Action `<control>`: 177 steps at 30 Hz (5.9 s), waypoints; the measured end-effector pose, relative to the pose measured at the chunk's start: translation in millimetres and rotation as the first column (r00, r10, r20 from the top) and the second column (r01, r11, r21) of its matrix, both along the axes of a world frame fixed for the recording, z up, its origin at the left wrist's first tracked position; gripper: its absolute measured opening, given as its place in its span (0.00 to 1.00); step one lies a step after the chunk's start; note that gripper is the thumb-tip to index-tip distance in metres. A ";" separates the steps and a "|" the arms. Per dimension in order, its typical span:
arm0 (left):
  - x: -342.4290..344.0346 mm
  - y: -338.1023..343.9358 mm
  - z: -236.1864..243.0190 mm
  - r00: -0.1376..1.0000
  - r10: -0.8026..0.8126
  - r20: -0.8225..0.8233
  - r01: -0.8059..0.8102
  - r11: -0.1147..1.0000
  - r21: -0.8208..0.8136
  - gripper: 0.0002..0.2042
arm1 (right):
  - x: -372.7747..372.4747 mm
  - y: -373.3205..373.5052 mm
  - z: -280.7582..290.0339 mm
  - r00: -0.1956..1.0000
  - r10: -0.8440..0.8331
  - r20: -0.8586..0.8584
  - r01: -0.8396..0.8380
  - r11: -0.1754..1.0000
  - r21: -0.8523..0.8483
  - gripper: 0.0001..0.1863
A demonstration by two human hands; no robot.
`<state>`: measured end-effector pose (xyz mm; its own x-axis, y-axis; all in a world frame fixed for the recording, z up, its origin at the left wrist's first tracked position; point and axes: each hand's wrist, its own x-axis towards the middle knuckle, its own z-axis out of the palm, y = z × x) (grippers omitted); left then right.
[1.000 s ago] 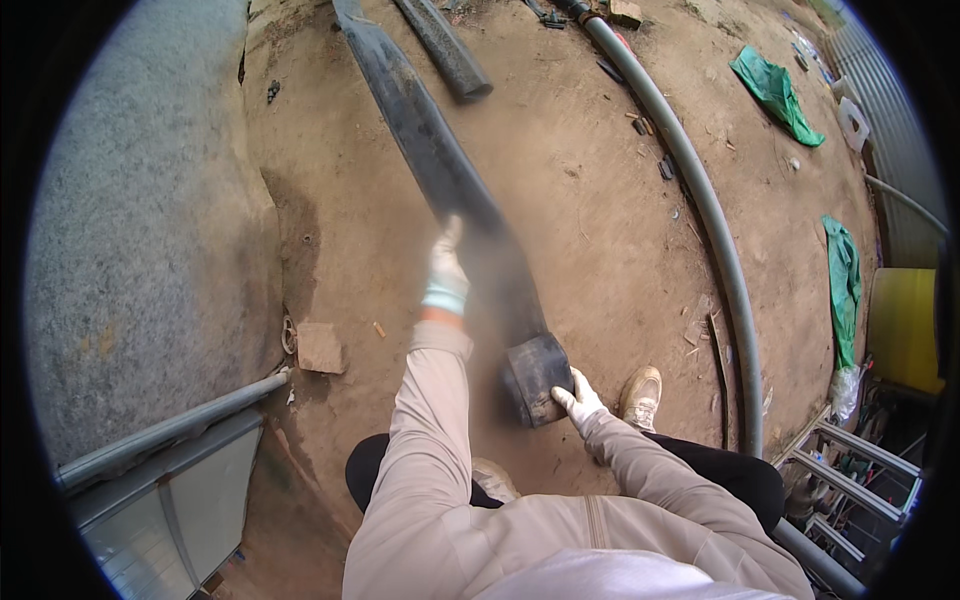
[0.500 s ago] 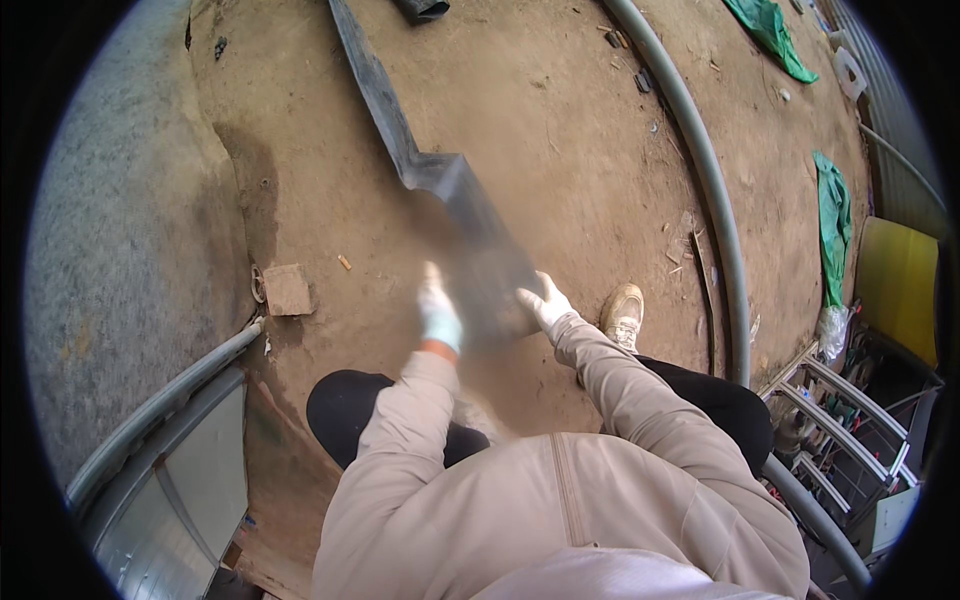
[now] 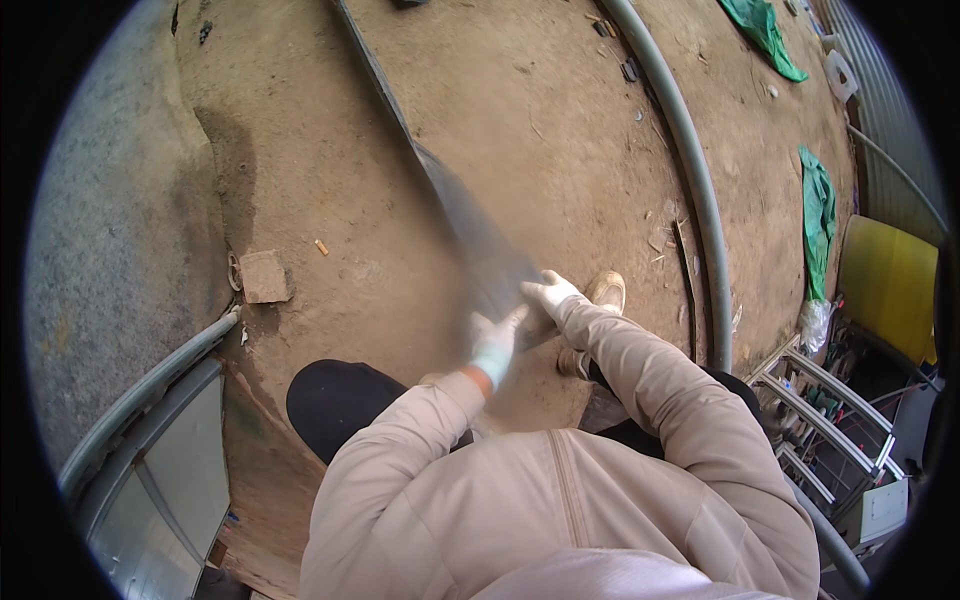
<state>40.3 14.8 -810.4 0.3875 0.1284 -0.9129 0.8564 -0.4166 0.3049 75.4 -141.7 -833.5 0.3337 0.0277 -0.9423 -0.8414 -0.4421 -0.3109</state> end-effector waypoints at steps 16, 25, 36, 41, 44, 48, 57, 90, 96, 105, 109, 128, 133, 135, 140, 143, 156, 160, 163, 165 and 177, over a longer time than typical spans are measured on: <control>149.6 64.7 -112.8 0.842 0.432 -0.324 -0.538 0.618 -0.573 0.24 | 28.7 19.1 -14.1 0.878 -0.323 0.354 0.279 0.945 0.170 0.47; 127.3 60.7 -67.3 0.843 0.072 0.534 0.024 0.985 -0.172 0.54 | 198.0 62.5 44.5 0.945 -0.097 0.313 0.146 0.980 -0.135 0.33; 165.3 59.9 -59.7 0.835 0.339 0.434 -0.167 0.907 -0.387 0.51 | 131.1 11.1 -84.7 0.856 -0.187 0.483 0.026 0.947 0.319 0.48; 169.0 41.6 -42.2 0.908 0.220 0.356 -0.172 0.972 -0.161 0.52 | 146.1 27.5 -95.9 0.732 -0.595 0.331 0.399 0.769 0.500 0.22; 156.3 37.3 -29.3 0.919 0.193 0.344 -0.149 0.977 -0.150 0.52 | 138.9 18.2 -75.5 0.725 -0.682 0.099 0.566 0.671 0.480 0.22; 104.7 42.3 -20.6 0.928 0.287 0.239 -0.238 0.947 -0.214 0.49 | 102.2 9.6 -38.8 0.904 -0.370 0.214 0.295 0.902 0.315 0.35; -17.6 -2.3 -19.3 0.764 0.477 -0.435 -0.639 0.652 -0.408 0.31 | -11.8 -20.2 17.4 0.924 -0.259 -0.280 0.197 0.953 -0.232 0.41; 128.9 28.7 -68.2 0.892 0.292 0.345 -0.223 0.948 -0.226 0.56 | 212.3 45.8 17.5 0.859 0.397 0.323 -0.292 0.898 -0.328 0.38; 132.7 26.8 -71.1 0.797 0.226 0.561 -0.197 0.974 -0.112 0.51 | 213.0 23.7 -7.2 0.815 0.338 0.471 -0.330 0.938 -0.104 0.43; 218.3 46.6 -46.5 0.841 0.436 0.320 -0.364 0.894 -0.261 0.48 | 154.1 10.9 -51.4 0.771 -0.174 0.613 0.010 0.965 0.262 0.52; 218.1 54.9 -57.3 0.832 0.333 0.444 -0.205 0.928 -0.311 0.48 | 201.7 25.5 -90.2 0.744 -0.353 0.567 0.215 0.930 0.297 0.49; -7.3 35.3 -1.2 0.896 0.439 0.070 -0.434 0.898 -0.072 0.60 | 25.6 22.8 -29.2 0.919 0.060 0.389 -0.162 0.959 0.234 0.31; -46.6 16.6 -9.2 0.956 0.272 -0.108 -0.275 0.961 -0.013 0.51 | -27.8 9.7 -21.7 0.995 -0.087 -0.050 0.089 0.995 0.038 0.32; -31.8 23.2 -33.5 0.946 0.290 -0.143 -0.315 0.927 -0.203 0.43 | -15.3 12.1 -19.2 0.998 0.010 -0.062 -0.013 0.999 -0.047 0.38; 41.7 52.7 -76.6 0.717 0.500 -0.486 -0.688 0.394 -0.610 0.48 | 77.8 42.1 -32.8 0.998 0.025 -0.053 -0.028 0.998 -0.057 0.38; 38.9 51.3 -56.5 0.838 0.539 -0.082 -0.537 0.790 -0.295 0.40 | 122.7 55.7 -42.4 0.973 -0.079 -0.216 0.096 0.993 0.070 0.43; 125.8 88.3 -104.5 0.782 0.606 -0.146 -0.597 0.661 -0.456 0.16 | 39.9 6.1 -4.0 0.853 0.201 0.481 -0.393 0.854 0.341 0.63; 177.1 105.6 -99.2 0.802 0.582 -0.133 -0.543 0.618 -0.568 0.24 | 81.8 43.9 7.3 0.890 0.135 0.436 -0.151 0.989 0.001 0.47; 173.3 118.2 -69.6 0.700 0.710 -0.077 -0.616 0.546 -0.567 0.35 | 156.0 57.3 27.6 0.949 -0.180 0.258 0.092 0.942 0.322 0.40; 151.2 104.7 -53.2 0.674 0.716 0.180 -0.603 0.675 -0.425 0.45 | 201.8 73.6 37.0 0.946 -0.162 0.280 0.143 0.986 0.087 0.34; 216.1 119.3 -141.8 0.676 0.560 0.479 -0.358 0.817 -0.451 0.55 | 191.0 64.5 -50.3 0.821 0.049 0.569 -0.155 0.978 0.140 0.55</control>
